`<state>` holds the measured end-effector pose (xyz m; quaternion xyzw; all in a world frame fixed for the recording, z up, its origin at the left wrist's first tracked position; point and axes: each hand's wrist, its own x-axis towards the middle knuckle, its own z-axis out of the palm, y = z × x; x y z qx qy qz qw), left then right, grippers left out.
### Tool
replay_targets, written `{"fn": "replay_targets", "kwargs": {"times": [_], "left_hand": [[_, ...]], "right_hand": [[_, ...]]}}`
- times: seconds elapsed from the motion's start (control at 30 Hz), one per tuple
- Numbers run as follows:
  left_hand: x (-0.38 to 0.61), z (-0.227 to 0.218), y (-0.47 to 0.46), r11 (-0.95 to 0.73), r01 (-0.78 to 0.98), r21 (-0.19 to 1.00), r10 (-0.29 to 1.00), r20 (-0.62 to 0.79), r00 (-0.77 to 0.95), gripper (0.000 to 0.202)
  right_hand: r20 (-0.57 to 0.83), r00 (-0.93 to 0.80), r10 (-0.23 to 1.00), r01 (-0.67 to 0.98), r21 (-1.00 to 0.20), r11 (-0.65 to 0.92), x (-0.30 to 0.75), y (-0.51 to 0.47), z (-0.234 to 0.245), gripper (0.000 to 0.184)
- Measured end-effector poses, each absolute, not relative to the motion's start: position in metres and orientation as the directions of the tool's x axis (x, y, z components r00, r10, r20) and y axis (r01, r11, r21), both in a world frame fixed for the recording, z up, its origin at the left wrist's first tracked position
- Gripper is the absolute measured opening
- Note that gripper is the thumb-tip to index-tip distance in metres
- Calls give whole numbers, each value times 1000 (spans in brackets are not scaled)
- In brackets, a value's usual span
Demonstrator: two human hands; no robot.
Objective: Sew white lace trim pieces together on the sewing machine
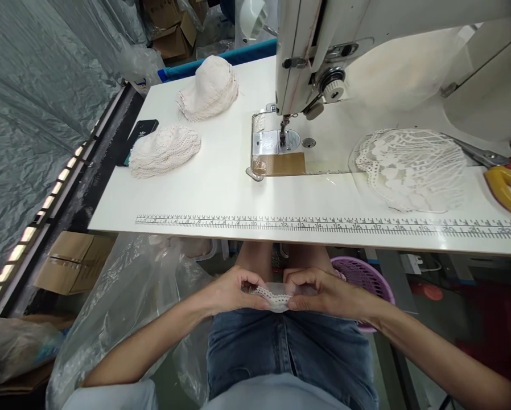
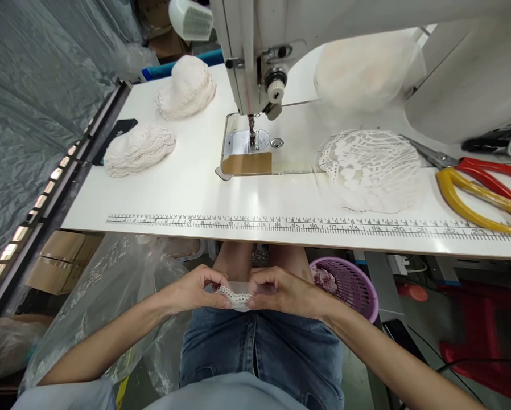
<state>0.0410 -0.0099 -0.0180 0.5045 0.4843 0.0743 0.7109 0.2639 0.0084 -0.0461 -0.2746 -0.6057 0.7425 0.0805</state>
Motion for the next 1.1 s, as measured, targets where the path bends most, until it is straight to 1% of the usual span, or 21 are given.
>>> {"fn": "replay_targets", "kwargs": {"times": [0.07,0.27,0.4,0.5,0.6,0.67,0.77,0.87,0.97,1.1], "left_hand": [[39,-20,-10,478,370,797,593,-603,533,21],[36,-25,-14,444,396,804,633,-594,497,26],[36,-19,-9,352,453,819,624,-566,539,27],[41,-12,-2,258,476,841,597,-526,606,30],[46,-10,3,205,503,840,579,-518,630,27],[48,-11,5,211,523,826,578,-537,615,25],[47,-15,4,281,513,811,567,-572,593,24],[44,-18,2,345,481,806,546,-589,596,24],[42,-20,1,374,462,804,525,-594,609,23],[40,-21,0,394,466,792,528,-610,591,22]], "right_hand": [[-317,-828,463,212,-941,-265,265,8,-47,34],[-355,-810,467,199,-915,-351,268,7,-51,31],[-374,-808,455,230,-911,-341,266,6,-50,26],[-377,-828,415,246,-910,-334,261,9,-46,27],[-379,-838,392,253,-907,-335,258,12,-41,29],[-384,-837,391,254,-904,-344,258,13,-39,29],[-379,-844,379,245,-902,-356,261,14,-38,28],[-360,-858,366,247,-914,-321,261,15,-39,28],[-339,-877,342,244,-925,-293,259,17,-39,28],[-354,-870,342,249,-916,-315,256,18,-38,27]]}}
